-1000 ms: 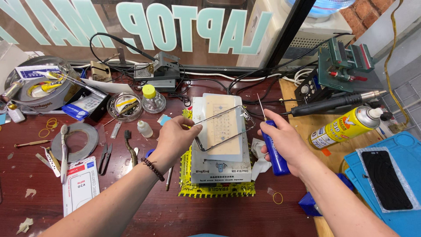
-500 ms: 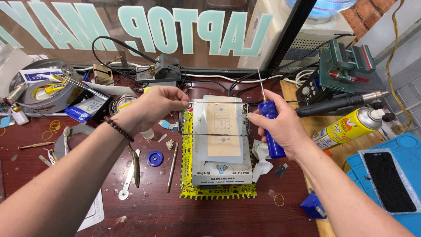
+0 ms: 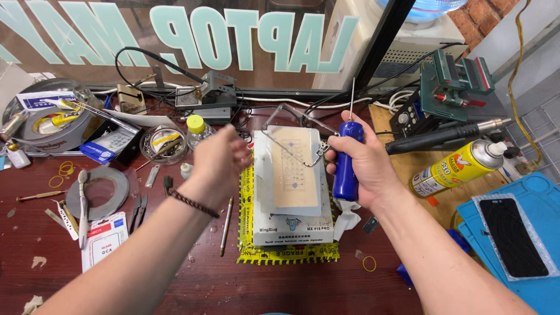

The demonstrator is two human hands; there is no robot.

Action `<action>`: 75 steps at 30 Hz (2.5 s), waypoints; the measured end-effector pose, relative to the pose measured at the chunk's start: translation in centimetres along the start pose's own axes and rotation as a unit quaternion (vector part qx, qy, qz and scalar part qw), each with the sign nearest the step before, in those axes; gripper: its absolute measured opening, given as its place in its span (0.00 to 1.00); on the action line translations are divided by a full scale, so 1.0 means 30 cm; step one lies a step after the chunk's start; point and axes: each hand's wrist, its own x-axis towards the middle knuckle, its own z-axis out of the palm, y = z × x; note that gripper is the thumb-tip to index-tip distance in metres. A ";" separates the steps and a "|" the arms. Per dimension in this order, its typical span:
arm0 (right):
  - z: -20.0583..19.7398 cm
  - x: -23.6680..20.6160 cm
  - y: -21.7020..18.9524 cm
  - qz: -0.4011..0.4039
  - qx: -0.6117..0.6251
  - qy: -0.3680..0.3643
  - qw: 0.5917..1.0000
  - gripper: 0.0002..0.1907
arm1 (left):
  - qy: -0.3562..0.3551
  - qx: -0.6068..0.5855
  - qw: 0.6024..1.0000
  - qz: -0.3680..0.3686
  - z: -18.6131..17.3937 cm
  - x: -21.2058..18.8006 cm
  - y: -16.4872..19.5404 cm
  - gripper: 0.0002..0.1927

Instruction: The person cleans a phone display with a cloth, lifts the separated screen off the phone frame, and sets it on a blue mat. They then clean the frame, peel adhesive residue by hand, and use a hot air gun and a wire saw to cut the old adhesive around the frame on a mold.

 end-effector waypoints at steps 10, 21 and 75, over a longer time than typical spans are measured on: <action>0.057 -0.004 0.014 -0.021 -0.144 0.013 0.989 0.35 | -0.255 0.003 0.955 -0.149 0.098 -0.054 -0.129 0.13; 0.010 -0.214 -0.034 0.168 -0.350 -0.100 0.916 0.33 | -0.204 0.037 0.963 -0.171 0.040 0.071 -0.170 0.19; 0.049 -0.212 -0.034 0.247 -0.380 -0.112 0.884 0.34 | -0.179 0.021 0.962 -0.206 0.059 0.051 -0.140 0.18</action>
